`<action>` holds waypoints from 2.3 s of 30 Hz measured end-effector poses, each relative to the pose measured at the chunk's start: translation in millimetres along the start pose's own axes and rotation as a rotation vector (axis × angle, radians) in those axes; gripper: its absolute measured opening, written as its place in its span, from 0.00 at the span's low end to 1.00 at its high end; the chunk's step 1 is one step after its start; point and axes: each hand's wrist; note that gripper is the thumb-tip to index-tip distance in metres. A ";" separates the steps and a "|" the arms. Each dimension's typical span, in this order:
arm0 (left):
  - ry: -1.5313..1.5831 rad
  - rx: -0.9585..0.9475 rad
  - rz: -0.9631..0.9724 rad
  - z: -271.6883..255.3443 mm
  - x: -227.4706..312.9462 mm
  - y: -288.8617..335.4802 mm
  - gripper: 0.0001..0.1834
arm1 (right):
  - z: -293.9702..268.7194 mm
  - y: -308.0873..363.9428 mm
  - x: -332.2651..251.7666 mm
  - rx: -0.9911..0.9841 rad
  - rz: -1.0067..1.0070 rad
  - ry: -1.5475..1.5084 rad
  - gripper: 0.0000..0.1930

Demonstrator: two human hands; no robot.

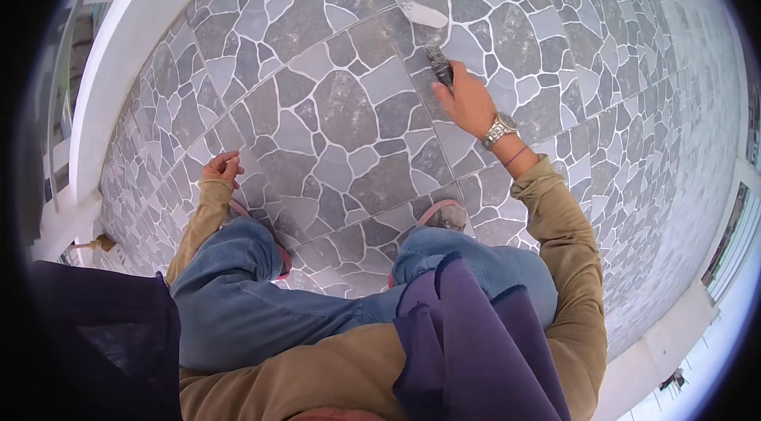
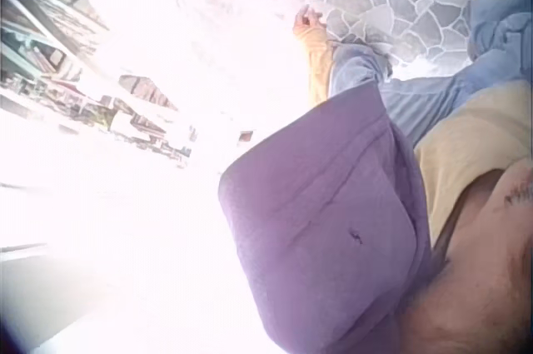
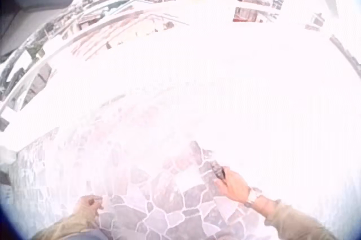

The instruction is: The person applies white cement or grout between floor tiles by hand and with a trowel, then uses a blue sponge to wipe away the excess.

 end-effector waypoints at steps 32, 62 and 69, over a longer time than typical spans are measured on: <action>-0.213 -0.087 1.412 341.2 211.5 197.2 0.19 | 29.0 332.7 49.8 -0.153 0.470 0.246 0.34; -0.274 -0.003 1.501 291.6 323.6 1.3 0.23 | 44.4 49.3 45.3 -0.210 -0.204 0.266 0.14; -0.029 -0.035 1.460 361.4 290.3 82.2 0.25 | 22.2 140.0 77.6 -0.130 -0.397 0.227 0.19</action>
Point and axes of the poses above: each hand's wrist, its own y-axis away from the middle knuckle, its own z-axis out of the palm, x = y × z, and after that the axes turned 14 degrees about -y, right-handed
